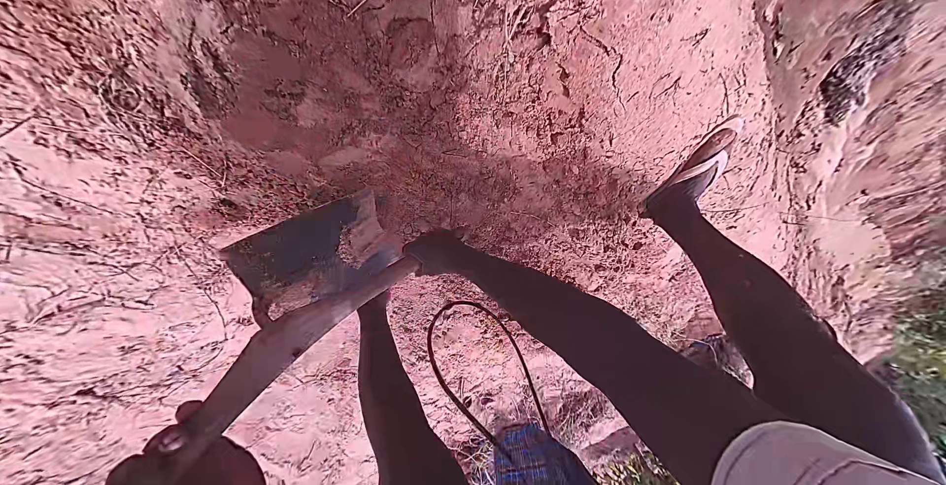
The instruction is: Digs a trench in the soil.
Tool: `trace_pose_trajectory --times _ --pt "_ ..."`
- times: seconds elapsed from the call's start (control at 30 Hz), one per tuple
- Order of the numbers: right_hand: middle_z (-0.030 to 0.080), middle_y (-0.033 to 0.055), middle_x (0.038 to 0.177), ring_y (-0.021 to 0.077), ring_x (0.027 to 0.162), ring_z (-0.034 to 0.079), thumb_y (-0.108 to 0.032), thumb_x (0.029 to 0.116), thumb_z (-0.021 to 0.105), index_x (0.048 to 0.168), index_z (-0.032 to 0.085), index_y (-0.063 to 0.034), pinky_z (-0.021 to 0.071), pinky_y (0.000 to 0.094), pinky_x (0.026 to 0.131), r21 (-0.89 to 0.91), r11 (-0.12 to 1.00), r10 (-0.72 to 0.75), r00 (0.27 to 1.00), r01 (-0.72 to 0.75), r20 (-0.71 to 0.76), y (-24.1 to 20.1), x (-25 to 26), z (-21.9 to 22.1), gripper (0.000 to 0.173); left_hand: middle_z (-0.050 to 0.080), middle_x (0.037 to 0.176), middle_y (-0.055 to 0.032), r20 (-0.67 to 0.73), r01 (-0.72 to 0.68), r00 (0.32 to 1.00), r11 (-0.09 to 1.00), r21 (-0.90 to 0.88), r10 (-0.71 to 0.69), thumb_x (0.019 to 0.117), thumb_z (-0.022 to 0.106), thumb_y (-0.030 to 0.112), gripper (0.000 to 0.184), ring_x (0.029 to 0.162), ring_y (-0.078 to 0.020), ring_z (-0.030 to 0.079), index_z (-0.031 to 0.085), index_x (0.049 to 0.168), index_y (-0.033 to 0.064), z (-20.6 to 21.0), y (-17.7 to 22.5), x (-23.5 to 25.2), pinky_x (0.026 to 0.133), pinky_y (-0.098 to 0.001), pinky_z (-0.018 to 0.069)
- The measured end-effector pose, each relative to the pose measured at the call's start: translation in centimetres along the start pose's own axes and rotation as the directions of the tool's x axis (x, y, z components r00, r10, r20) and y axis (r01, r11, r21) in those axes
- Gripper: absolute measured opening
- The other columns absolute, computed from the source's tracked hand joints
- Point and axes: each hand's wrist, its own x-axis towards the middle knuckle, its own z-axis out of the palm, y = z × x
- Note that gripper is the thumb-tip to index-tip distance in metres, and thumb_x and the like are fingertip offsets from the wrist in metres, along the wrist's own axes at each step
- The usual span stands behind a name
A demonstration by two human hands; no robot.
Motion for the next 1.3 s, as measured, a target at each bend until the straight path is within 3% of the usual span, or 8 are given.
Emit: trace_pose_trajectory --times 0.13,0.3,0.5,0.67,1.0,1.07,1.13,1.3 --pt "0.070 0.0168 0.121 0.0401 0.111 0.067 -0.019 0.0898 0.076 0.128 0.067 -0.0136 0.0535 0.0657 0.082 -0.126 0.992 0.033 0.999 -0.030 0.017 -2.0 4.4 -3.1 0.040 0.068 0.097 -0.0048 -0.187 0.235 0.959 0.966 0.103 -0.213 0.1122 0.014 0.038 0.041 0.103 -0.0228 0.068 0.045 0.108 0.0119 -4.2 -3.8 5.3 0.092 -0.0501 0.0551" --pt "0.070 0.0206 0.114 0.0421 0.106 0.067 -0.015 0.0958 0.068 0.117 0.070 -0.0059 0.0529 0.0642 0.079 -0.231 0.959 0.165 0.986 -0.164 -0.015 1.7 0.4 -6.3 0.023 0.067 0.112 -0.0079 -0.143 0.445 0.886 0.895 -0.012 -0.442 0.1095 0.010 0.051 0.052 0.113 -0.0310 0.065 0.046 0.113 0.0140 -3.1 -10.4 3.0 0.095 -0.0597 0.0519" --pt "0.069 0.0217 0.108 0.0443 0.102 0.066 -0.018 0.0909 0.073 0.113 0.069 -0.0068 0.0509 0.0655 0.074 -0.489 0.826 0.247 0.960 -0.279 -0.130 9.8 -10.5 -19.6 0.025 0.063 0.113 -0.0145 0.045 0.560 0.829 0.823 -0.097 -0.558 0.1095 0.008 0.051 0.054 0.110 -0.0345 0.064 0.043 0.116 0.0100 12.7 -17.6 0.2 0.092 -0.0623 0.0526" --pt "0.070 0.0198 0.105 0.0439 0.097 0.068 -0.016 0.0917 0.068 0.122 0.068 -0.0145 0.0514 0.0639 0.072 -0.356 0.799 0.408 0.872 -0.484 -0.270 13.6 -19.1 -19.8 0.030 0.061 0.112 -0.0161 0.156 0.646 0.761 0.759 -0.085 -0.630 0.1097 0.013 0.052 0.051 0.110 -0.0371 0.063 0.043 0.112 0.0104 20.3 -21.3 0.3 0.092 -0.0655 0.0506" --pt "0.070 0.0217 0.103 0.0454 0.098 0.068 -0.018 0.0982 0.061 0.124 0.061 -0.0115 0.0516 0.0641 0.077 -0.146 0.817 0.549 0.830 -0.558 -0.098 6.6 -27.9 -11.4 0.027 0.074 0.092 -0.0062 0.250 0.647 0.757 0.746 -0.158 -0.604 0.1079 0.026 0.054 0.052 0.092 -0.0286 0.074 0.060 0.089 0.0190 13.4 -13.3 -5.5 0.082 -0.0537 0.0601" --pt "0.069 0.0233 0.105 0.0460 0.098 0.068 -0.020 0.0981 0.060 0.123 0.060 -0.0090 0.0515 0.0643 0.076 -0.179 0.819 0.548 0.836 -0.545 -0.038 4.4 -29.8 -10.7 0.027 0.072 0.100 -0.0068 0.269 0.666 0.743 0.717 -0.206 -0.613 0.1071 0.031 0.054 0.044 0.093 -0.0262 0.072 0.056 0.111 0.0182 11.5 -10.9 -7.1 0.082 -0.0514 0.0606" --pt "0.069 0.0230 0.107 0.0458 0.101 0.068 -0.023 0.0982 0.061 0.125 0.060 -0.0093 0.0517 0.0646 0.078 -0.229 0.816 0.549 0.835 -0.531 0.021 2.5 -30.9 -10.5 0.030 0.073 0.095 -0.0059 0.217 0.660 0.751 0.717 -0.224 -0.624 0.1068 0.033 0.053 0.045 0.086 -0.0229 0.073 0.056 0.116 0.0155 9.7 -9.3 -8.7 0.079 -0.0483 0.0618" --pt "0.070 0.0219 0.109 0.0459 0.101 0.068 -0.022 0.0925 0.069 0.122 0.063 -0.0108 0.0515 0.0656 0.075 -0.389 0.810 0.518 0.847 -0.440 0.120 -2.3 -30.2 -12.9 0.032 0.067 0.071 0.0001 -0.004 0.541 0.801 0.727 -0.422 -0.598 0.1098 0.027 0.046 0.051 0.072 -0.0180 0.071 0.059 0.082 0.0178 6.3 -4.2 -12.1 0.077 -0.0448 0.0618"
